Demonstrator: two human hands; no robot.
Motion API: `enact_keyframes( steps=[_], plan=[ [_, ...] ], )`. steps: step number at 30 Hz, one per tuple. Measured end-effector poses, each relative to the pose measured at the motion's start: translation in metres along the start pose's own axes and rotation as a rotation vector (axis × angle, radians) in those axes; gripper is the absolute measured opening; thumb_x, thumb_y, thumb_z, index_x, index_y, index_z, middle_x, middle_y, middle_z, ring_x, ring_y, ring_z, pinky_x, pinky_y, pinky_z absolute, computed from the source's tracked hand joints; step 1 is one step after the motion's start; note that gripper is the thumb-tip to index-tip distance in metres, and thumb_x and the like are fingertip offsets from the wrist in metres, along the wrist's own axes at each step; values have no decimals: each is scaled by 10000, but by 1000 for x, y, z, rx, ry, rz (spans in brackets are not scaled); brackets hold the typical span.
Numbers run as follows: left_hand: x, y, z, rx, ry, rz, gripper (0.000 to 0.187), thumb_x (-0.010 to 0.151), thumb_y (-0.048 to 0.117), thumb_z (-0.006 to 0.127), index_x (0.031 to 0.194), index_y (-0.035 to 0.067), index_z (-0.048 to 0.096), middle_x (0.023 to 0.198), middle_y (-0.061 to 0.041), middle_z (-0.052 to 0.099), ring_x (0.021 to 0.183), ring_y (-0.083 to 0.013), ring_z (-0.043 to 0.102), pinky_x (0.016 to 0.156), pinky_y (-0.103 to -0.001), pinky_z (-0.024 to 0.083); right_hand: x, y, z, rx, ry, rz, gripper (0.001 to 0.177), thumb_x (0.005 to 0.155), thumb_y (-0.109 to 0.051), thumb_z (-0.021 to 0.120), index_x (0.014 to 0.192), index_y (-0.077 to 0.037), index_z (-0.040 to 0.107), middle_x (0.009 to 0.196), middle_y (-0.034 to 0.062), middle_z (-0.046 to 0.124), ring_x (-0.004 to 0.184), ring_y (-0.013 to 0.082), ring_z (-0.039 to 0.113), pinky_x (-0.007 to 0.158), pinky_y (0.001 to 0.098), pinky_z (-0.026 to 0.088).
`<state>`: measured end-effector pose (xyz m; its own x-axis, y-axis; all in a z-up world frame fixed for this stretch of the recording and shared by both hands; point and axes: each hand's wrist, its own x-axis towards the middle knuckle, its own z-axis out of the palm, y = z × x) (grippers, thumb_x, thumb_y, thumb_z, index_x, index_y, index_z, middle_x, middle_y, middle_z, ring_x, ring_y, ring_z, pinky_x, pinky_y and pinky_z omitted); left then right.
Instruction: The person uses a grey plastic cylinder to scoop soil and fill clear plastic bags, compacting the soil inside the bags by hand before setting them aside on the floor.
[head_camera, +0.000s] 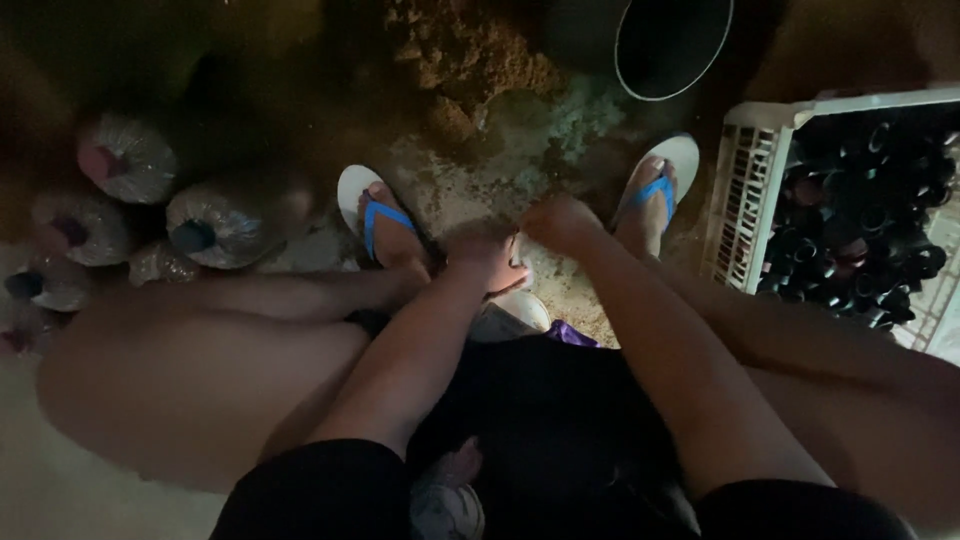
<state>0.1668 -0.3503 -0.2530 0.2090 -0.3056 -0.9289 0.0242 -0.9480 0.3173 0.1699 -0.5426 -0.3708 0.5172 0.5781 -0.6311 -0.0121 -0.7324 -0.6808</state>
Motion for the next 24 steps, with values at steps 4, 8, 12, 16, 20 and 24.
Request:
enact_keyframes(
  steps=[4,8,12,16,20,24],
  plan=[
    [0,-3,10,-184,12,1,605,1061,471,394,1462,36,522,1438,-248,570,1274,-464,584,1057,-641,491,4,-5,3,-197,-39,-24,280,1024,-240,552,1118,-90,767,1162,292,712,1093,547,637,1011,685,482],
    [57,-21,42,-50,43,-24,446,1033,426,452,1194,77,679,1157,-173,692,1040,-369,676,939,-578,567,2,-1,-24,21,-34,216,338,1003,-338,594,1260,-146,700,1265,113,706,1204,399,635,1033,591,517],
    [48,-19,38,7,64,-31,479,1041,400,412,1157,76,745,1124,-172,752,1048,-371,715,940,-589,550,-5,12,-30,-48,42,310,388,1004,-422,540,1348,-291,662,1241,74,720,1088,375,684,869,617,578],
    [20,-1,13,-75,52,8,574,1058,483,389,1363,70,645,1319,-212,675,1187,-385,661,1031,-581,500,-28,-108,-56,-409,12,126,406,996,-309,547,1314,-74,643,1271,189,666,1159,401,654,940,584,545],
    [-7,16,-11,11,88,-42,476,1052,404,383,1203,99,716,1116,-187,740,989,-370,728,858,-564,589,-9,-62,-16,-769,-64,-74,235,1005,-274,562,1083,-186,766,1171,29,684,1098,270,651,937,522,557],
    [13,7,5,157,-41,-65,415,1058,317,405,1336,142,659,973,-176,719,737,-325,691,574,-505,593,-5,-13,-14,-628,6,19,329,1047,-255,479,904,-137,751,862,62,723,870,292,708,817,550,584]
  ],
)
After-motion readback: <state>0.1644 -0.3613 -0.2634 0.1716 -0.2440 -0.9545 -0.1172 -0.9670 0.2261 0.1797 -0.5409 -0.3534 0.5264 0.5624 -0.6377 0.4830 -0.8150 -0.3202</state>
